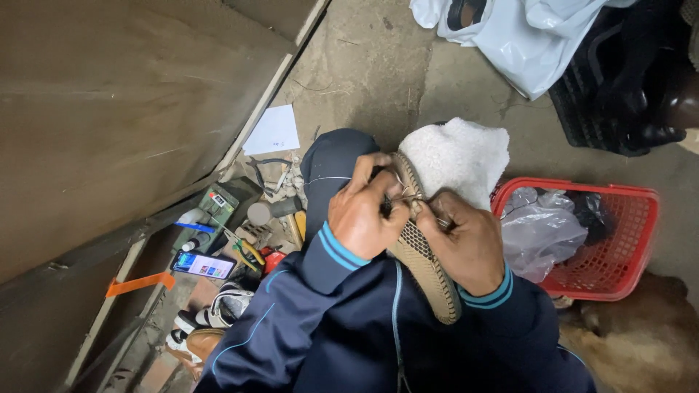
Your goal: The person sits on the floor and sews a beige sandal using a needle and thread. They repeatedly pull the thread through the sole and upper of the sandal to secure the parts together.
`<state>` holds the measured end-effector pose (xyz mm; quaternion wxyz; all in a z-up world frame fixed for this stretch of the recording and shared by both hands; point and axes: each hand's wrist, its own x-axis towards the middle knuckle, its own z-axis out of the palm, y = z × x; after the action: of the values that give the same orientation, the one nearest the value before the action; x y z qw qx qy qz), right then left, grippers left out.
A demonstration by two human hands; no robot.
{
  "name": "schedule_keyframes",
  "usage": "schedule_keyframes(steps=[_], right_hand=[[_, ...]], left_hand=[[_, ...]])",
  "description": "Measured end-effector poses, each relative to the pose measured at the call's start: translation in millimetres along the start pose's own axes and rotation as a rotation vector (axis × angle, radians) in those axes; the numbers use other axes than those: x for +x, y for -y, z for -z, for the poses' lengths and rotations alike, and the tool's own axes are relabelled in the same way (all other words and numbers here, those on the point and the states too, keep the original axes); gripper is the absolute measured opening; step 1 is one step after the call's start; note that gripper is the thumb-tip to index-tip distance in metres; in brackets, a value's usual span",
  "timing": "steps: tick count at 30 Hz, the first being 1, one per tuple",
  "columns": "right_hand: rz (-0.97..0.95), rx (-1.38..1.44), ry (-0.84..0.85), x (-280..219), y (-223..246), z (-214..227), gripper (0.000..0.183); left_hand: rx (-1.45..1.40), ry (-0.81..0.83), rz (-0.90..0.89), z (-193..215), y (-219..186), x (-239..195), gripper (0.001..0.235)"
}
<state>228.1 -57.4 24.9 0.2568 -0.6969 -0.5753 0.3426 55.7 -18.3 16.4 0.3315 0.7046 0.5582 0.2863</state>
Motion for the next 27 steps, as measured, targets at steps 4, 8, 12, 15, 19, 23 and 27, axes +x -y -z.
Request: schedule_keyframes(steps=[4,8,12,15,19,23,27], right_hand=[[0.006,-0.011,-0.003,5.5,10.8,-0.7,0.042],[0.057,0.011,0.028,7.3,17.6,-0.4,0.044],[0.050,-0.057,0.074,7.7,16.2,0.4,0.043],[0.052,-0.149,0.170,6.3,23.8,1.4,0.037],[-0.011,-0.006,0.267,8.2,-2.1,29.3,0.042],[-0.150,0.250,-0.174,9.6,-65.8,74.5,0.016],[-0.069,0.456,-0.195,5.6,-53.8,84.8,0.023]], left_hand=[[-0.398,0.049,-0.080,16.9,38.9,-10.1,0.010],[-0.699,0.072,0.091,83.7,40.4,-27.7,0.017],[-0.949,-0.061,0.149,137.7,60.4,-71.9,0.035],[-0.787,-0.325,0.523,176.4,78.4,-103.6,0.022],[-0.375,-0.648,0.635,183.5,171.1,-141.3,0.044],[0.411,-0.452,0.353,160.9,197.1,-150.5,0.015],[0.150,-0.364,0.172,103.2,134.9,-89.4,0.014]])
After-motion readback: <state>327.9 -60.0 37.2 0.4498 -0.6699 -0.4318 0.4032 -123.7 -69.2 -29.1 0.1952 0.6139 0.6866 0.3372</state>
